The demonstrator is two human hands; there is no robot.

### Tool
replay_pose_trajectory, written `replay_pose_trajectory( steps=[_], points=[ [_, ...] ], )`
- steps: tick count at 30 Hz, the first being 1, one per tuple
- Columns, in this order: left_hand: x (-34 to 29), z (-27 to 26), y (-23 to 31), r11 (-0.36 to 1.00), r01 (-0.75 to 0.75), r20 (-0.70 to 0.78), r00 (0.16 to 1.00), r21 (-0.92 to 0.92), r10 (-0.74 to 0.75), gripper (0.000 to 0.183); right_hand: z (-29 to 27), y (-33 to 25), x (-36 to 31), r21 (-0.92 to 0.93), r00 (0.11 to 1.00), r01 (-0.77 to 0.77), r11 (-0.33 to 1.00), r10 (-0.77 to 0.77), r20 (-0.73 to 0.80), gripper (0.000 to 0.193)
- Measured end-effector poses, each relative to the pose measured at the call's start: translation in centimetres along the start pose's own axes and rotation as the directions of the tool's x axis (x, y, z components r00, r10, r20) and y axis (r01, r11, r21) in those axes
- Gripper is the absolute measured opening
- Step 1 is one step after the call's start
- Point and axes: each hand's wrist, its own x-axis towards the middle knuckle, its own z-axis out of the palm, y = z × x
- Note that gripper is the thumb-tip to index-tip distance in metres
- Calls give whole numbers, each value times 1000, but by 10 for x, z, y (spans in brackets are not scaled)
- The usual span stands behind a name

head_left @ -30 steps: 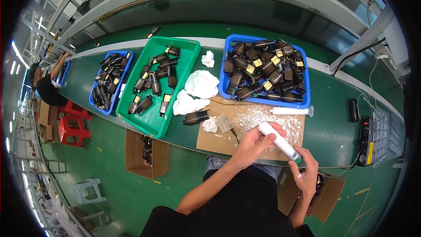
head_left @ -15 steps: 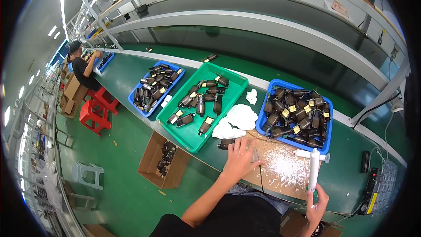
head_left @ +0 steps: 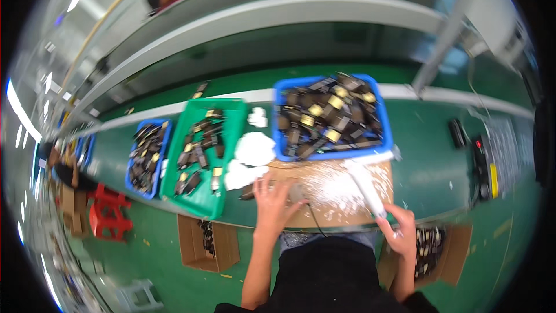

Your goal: The person applies sealant to electronic modules using a manual syringe applicator.

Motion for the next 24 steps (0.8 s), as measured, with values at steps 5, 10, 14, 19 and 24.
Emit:
replay_pose_trajectory(
  steps=[5,10,14,19,24],
  points=[
    [5,-10,12,957,-28,6,999,-288,31,57,-17,14,-6,131,989,-150,980,151,4,30],
    [-9,-8,32,557,131,-21,966,-820,-257,67,-57,31,-15,61,972,-217,974,222,-82,23],
    [1,5,26,-32,101,105,965,-994,-242,60,-74,63,-30,19,875,-348,937,332,-353,17],
    [29,9,43,-600,129,406,843,-790,-353,34,-57,47,-23,194,824,-340,920,391,-410,19],
    [60,42,50,-732,77,465,816,-676,-344,31,-41,1,-28,118,937,-129,985,160,-309,24]
  ],
)
